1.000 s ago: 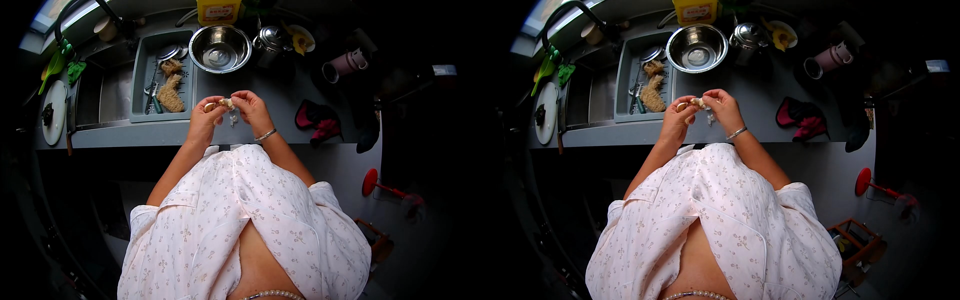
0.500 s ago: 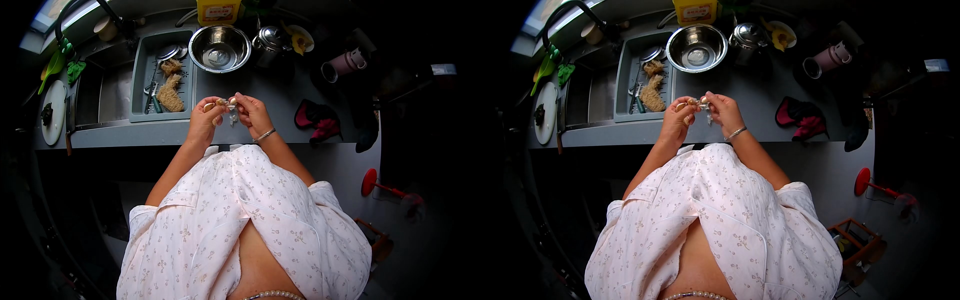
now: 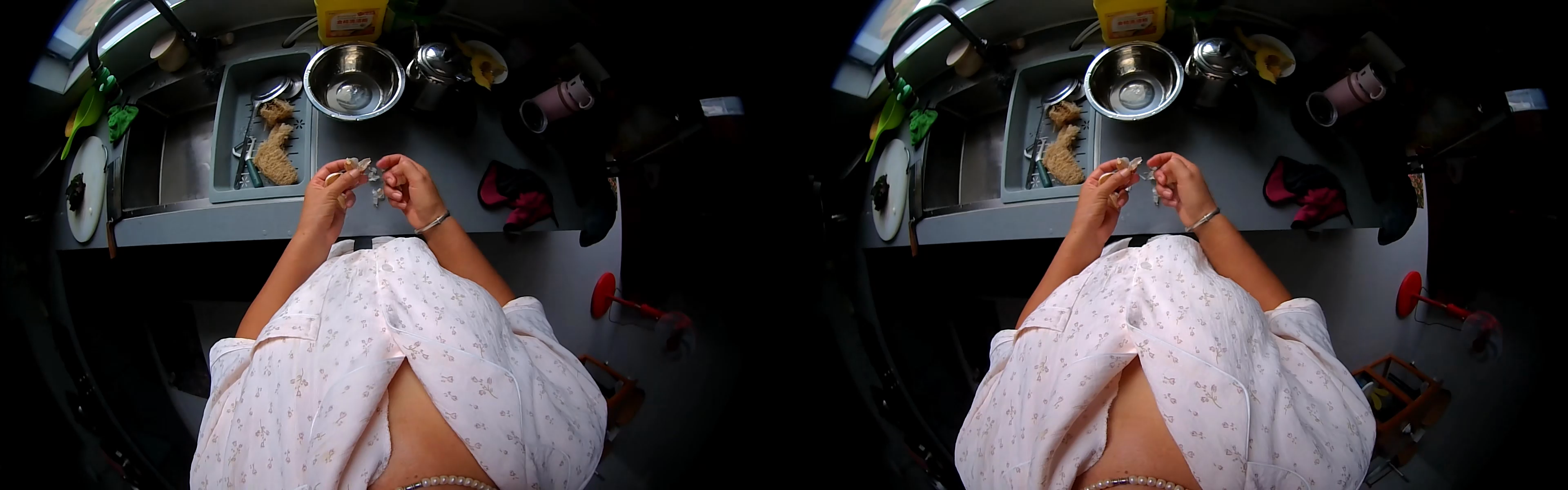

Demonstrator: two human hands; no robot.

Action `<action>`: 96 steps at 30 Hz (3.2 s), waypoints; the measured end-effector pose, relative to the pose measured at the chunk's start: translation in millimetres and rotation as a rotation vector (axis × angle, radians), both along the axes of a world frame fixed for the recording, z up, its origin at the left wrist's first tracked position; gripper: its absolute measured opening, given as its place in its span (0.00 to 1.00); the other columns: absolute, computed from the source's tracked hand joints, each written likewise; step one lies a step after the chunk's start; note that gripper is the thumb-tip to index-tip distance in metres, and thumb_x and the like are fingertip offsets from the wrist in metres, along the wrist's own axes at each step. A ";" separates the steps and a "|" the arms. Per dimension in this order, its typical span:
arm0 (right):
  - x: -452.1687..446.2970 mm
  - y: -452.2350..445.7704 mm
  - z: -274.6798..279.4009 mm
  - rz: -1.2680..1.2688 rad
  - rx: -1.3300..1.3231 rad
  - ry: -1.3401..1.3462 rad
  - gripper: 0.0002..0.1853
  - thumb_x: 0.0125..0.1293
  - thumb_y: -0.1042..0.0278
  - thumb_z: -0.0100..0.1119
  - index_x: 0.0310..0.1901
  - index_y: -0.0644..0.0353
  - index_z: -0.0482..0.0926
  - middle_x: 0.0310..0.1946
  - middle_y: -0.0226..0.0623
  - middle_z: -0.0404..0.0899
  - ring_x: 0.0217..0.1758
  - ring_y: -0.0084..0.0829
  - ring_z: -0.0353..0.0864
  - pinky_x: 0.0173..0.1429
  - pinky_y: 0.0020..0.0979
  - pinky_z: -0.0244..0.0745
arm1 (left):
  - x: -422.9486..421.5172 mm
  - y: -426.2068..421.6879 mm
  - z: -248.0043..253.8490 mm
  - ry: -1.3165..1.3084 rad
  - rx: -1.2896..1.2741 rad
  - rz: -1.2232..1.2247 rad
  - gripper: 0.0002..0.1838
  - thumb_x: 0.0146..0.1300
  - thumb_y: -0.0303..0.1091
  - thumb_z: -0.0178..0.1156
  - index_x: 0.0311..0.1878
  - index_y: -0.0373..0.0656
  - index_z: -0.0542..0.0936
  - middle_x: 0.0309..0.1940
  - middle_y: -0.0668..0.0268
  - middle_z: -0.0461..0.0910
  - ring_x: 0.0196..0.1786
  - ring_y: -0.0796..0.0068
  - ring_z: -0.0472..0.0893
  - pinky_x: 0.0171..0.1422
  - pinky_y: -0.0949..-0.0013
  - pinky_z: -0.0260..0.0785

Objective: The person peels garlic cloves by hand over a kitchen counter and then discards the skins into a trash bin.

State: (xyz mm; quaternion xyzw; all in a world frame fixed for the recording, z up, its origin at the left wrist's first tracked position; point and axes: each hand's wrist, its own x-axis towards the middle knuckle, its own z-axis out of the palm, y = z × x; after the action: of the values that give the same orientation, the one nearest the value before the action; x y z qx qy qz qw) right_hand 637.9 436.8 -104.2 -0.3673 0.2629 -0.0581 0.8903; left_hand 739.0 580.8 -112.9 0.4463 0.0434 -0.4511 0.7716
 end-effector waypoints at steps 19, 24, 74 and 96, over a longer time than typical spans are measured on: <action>11.9 21.9 -3.1 -0.143 -0.794 0.032 0.09 0.63 0.67 0.62 0.35 0.66 0.81 0.25 0.31 0.82 0.29 0.18 0.81 0.33 0.19 0.73 | -8.4 -3.2 4.9 -0.039 -0.042 -0.060 0.12 0.61 0.30 0.62 0.49 0.39 0.79 0.36 0.67 0.81 0.37 0.83 0.79 0.25 0.83 0.62; 12.9 24.1 -6.9 -0.150 -0.745 0.025 0.10 0.63 0.65 0.62 0.34 0.65 0.81 0.25 0.29 0.82 0.28 0.16 0.79 0.32 0.20 0.72 | -9.2 -7.1 -2.3 0.027 -0.083 -0.037 0.13 0.63 0.31 0.61 0.49 0.38 0.79 0.36 0.67 0.81 0.38 0.82 0.79 0.24 0.82 0.62; 5.2 20.5 15.2 -0.030 -1.375 0.067 0.07 0.57 0.65 0.66 0.35 0.57 0.83 0.27 0.35 0.82 0.25 0.30 0.80 0.29 0.27 0.73 | 8.4 2.0 8.8 -0.034 0.029 -0.119 0.04 0.62 0.30 0.62 0.35 0.40 0.80 0.27 0.68 0.80 0.26 0.84 0.77 0.22 0.84 0.63; 10.8 26.2 2.0 -0.005 -0.693 0.008 0.11 0.65 0.63 0.61 0.39 0.63 0.76 0.27 0.26 0.78 0.22 0.13 0.71 0.25 0.17 0.64 | 1.7 -4.8 16.3 -0.001 0.100 -0.076 0.04 0.60 0.29 0.61 0.33 0.39 0.77 0.24 0.67 0.78 0.20 0.84 0.72 0.19 0.84 0.57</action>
State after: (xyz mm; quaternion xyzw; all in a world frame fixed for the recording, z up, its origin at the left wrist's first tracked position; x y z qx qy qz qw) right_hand 648.7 463.0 -102.2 -0.6472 0.2322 -0.1447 0.7115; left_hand 740.7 576.1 -96.6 0.4858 0.0483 -0.4771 0.7308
